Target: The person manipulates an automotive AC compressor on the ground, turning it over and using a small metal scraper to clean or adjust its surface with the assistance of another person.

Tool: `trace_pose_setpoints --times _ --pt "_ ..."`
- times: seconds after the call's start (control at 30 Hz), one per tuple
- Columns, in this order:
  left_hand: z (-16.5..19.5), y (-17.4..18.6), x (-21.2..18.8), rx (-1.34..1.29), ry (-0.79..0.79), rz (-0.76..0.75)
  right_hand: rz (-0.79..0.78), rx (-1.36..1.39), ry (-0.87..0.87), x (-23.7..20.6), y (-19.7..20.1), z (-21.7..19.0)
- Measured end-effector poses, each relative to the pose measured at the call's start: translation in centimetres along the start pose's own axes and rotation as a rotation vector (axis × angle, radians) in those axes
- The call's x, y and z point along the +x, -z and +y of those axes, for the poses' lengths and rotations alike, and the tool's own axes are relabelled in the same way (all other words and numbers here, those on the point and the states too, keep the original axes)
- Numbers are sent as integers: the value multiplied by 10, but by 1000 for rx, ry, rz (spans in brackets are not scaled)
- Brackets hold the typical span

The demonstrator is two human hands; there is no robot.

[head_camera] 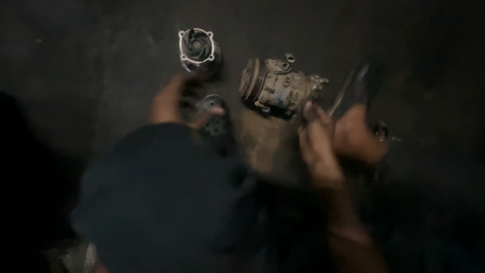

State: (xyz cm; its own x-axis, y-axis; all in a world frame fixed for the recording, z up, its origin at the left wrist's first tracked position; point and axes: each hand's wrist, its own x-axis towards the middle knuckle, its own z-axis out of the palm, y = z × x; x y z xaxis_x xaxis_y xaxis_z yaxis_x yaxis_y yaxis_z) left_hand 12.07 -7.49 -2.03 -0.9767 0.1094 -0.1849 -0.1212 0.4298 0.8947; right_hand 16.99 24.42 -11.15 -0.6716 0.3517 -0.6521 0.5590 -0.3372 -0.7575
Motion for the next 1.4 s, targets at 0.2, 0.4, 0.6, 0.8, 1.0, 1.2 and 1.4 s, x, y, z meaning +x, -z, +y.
trace_pose_setpoints --times 0.2,0.4,0.6,0.8,1.0,1.2,1.4 --pt "-93 -102 109 644 -540 -495 221 -124 207 27 -8 69" --pt "-96 -141 163 585 -571 -691 531 -451 547 64 -3 74" --pt "-126 -151 162 496 -487 -721 652 -361 629 121 -15 57" --pt "-125 -154 174 411 -374 -662 691 -122 620 167 -39 29" --pt "-116 -153 183 351 -388 -505 590 -241 606 206 -37 -3" --pt "-115 -169 173 269 -387 -346 597 -210 625 200 -32 -1" --pt "-121 -170 168 209 -398 -302 155 -518 622 132 -25 43"
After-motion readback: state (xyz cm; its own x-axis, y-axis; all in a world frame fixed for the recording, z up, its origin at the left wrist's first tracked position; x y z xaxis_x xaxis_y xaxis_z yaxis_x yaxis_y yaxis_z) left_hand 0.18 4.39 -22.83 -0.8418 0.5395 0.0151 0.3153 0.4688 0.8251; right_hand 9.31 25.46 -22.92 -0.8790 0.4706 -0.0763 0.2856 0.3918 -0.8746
